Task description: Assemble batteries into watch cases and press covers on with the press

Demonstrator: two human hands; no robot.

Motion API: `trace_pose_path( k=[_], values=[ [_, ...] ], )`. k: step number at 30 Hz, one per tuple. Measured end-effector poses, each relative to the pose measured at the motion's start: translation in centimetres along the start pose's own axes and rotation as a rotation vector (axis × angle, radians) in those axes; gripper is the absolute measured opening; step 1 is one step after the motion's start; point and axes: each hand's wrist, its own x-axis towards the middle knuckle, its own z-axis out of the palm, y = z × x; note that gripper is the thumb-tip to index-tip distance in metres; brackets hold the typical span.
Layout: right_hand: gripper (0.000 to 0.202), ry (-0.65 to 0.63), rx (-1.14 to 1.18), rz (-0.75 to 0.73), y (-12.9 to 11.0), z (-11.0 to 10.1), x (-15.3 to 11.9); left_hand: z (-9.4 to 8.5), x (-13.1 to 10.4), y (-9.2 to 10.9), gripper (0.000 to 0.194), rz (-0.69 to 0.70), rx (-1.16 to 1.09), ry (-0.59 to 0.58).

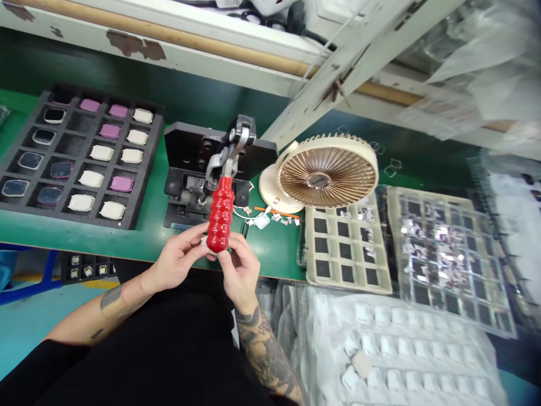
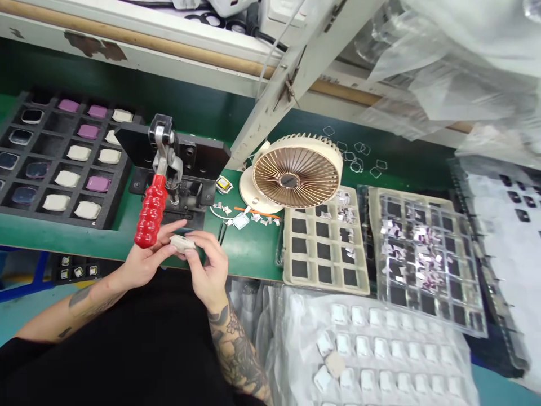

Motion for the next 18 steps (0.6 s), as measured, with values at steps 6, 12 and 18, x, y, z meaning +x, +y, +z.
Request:
trace_pose_path(
  k=[6, 12, 18],
  values=[
    [0.012, 0.068, 0.057, 0.006, 0.0, 0.7, -0.5, -0.7, -0.7, -1.0, 0.027, 0.269, 0.440, 0.058],
    [0.014, 0.120, 0.006, -0.016, -0.8, 1.7, -0.6, -0.5, -1.3, -2.2, 0.027, 0.262, 0.463, 0.209],
    [0.036, 0.194, -0.198, -0.039, -1.6, 0.1, -2.5, 1.2, 0.1, -2.0, 0.035, -0.093, 0.001, 0.142]
  ],
)
